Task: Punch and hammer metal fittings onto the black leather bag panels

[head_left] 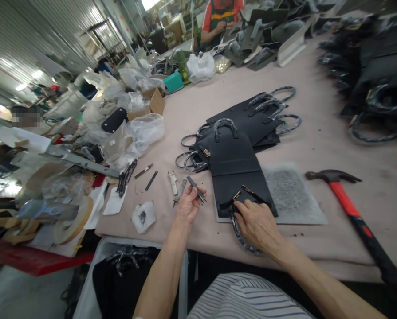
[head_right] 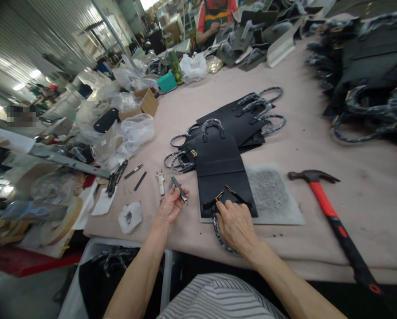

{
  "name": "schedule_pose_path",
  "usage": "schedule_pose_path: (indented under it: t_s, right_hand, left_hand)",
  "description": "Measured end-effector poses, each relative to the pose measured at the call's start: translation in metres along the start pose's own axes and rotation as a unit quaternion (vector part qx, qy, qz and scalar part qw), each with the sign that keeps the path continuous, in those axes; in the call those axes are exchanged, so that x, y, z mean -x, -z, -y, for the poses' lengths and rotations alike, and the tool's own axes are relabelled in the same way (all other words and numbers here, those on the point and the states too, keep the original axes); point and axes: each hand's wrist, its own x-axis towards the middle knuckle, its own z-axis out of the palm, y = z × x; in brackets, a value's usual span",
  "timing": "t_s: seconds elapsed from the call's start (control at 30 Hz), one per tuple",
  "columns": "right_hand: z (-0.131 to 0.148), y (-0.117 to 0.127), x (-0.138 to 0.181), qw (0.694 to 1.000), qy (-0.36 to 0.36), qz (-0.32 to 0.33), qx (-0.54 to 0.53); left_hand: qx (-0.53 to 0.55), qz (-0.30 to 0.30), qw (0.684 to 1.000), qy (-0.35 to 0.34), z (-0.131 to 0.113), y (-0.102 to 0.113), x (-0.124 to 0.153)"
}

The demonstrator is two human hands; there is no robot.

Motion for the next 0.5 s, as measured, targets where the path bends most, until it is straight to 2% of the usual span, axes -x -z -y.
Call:
schedule_pose_path:
  t_s: [0.17, 0.3, 0.37, 0.43, 0.5]
  right_hand:
    - [-0.014, 0.006, -0.005, 0.998, 0.006, 0.033, -0.058]
    - [-0.023, 0.006, -0.009, 0.994, 0.005, 0.035, -0.102]
    - [-0.023, 0.005, -0.008, 0.993, -0.001, 0.006, -0.116]
    - [-0.022, 0.004, -0.005, 0.99, -0.019, -0.052, -0.133]
    - [-0.024, 0.006, -0.002, 0.984, -0.048, -0.12, -0.122]
  left_hand:
    - [0.015, 0.046, 0.999, 0.023, 0.019, -0.013, 0.013]
    - [-0.051, 0.056, 0.997, -0.009, 0.03, -0.026, 0.022]
    - [-0.108, 0.049, 0.992, -0.035, 0.033, -0.032, 0.024]
    - [-0.186, 0.035, 0.98, -0.057, 0.033, -0.035, 0.026]
    - [-0.302, 0.018, 0.948, -0.096, 0.032, -0.037, 0.028]
